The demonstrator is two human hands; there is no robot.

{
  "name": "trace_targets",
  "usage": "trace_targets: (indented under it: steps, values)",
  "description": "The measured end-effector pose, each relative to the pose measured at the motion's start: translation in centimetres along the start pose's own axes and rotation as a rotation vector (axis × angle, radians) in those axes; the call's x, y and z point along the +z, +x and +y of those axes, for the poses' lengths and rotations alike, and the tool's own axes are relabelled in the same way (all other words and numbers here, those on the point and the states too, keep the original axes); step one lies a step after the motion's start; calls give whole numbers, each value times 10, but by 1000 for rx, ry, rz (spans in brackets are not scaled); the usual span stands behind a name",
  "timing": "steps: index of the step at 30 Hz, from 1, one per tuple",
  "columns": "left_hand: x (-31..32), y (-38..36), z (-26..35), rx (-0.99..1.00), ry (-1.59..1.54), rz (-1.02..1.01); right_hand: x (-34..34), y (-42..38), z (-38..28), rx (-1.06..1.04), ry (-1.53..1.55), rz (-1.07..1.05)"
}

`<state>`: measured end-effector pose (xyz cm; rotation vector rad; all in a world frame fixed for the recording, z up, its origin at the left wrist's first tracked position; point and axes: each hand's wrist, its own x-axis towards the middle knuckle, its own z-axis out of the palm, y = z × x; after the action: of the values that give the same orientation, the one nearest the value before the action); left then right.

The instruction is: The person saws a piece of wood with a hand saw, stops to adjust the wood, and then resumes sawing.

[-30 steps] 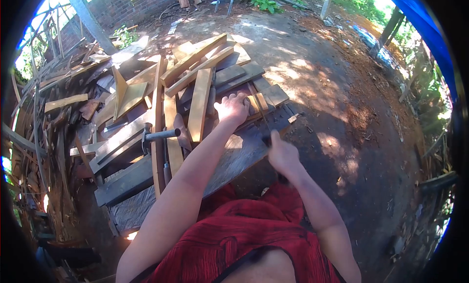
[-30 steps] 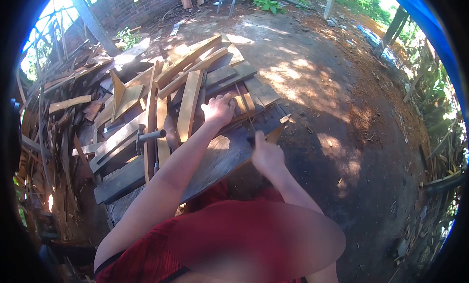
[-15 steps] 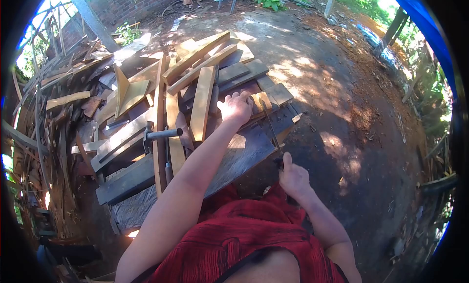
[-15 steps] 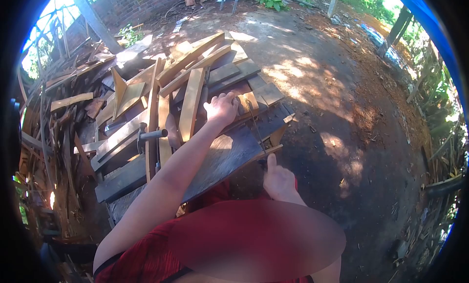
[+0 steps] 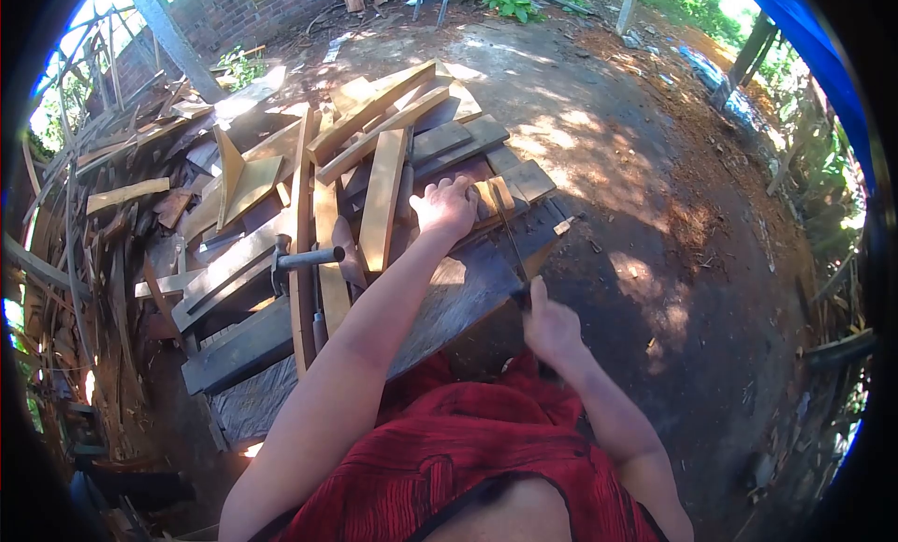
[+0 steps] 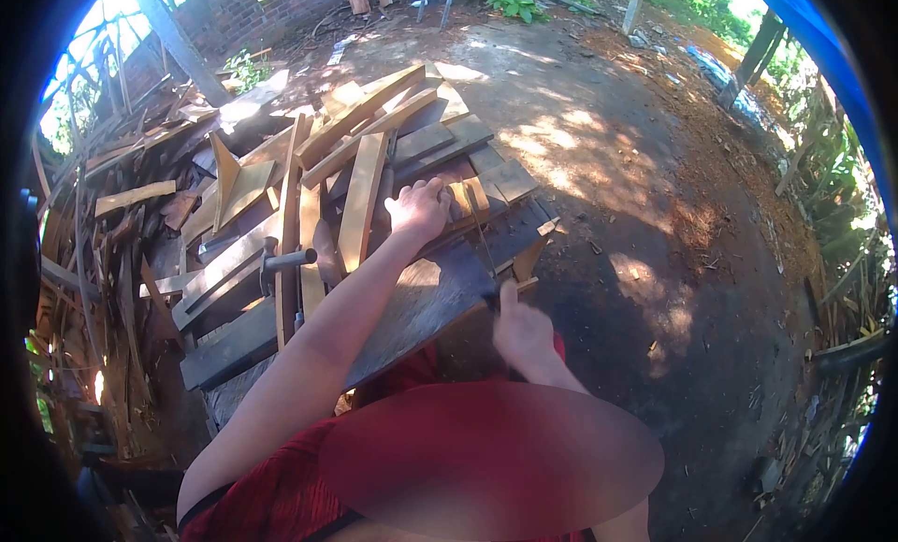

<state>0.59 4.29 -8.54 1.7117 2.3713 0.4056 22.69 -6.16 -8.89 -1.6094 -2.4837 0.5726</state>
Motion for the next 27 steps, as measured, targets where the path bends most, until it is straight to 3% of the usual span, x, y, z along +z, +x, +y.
trace_targets:
  steps: [3,8,11,18,20,27]
  values:
    - [-1,0,-1,6,3,-6,-4,-11,0,66,-31,-90]
    - [-3,0,2,-4,14,-2,-10,93,-24,-26,-5,33]
    - [-4,-2,1,-20,-3,-13,-12,110,-31,-16,1,27]
    - [-9,-2,3,-7,14,-55,-4,1,-4,-4,-3,-9]
    - [-10,-3,2,-1,24,-68,-7,-17,-2,84,-40,-88]
    - [-8,-2,5,-3,22,-27,-12,99,-28,-16,14,37]
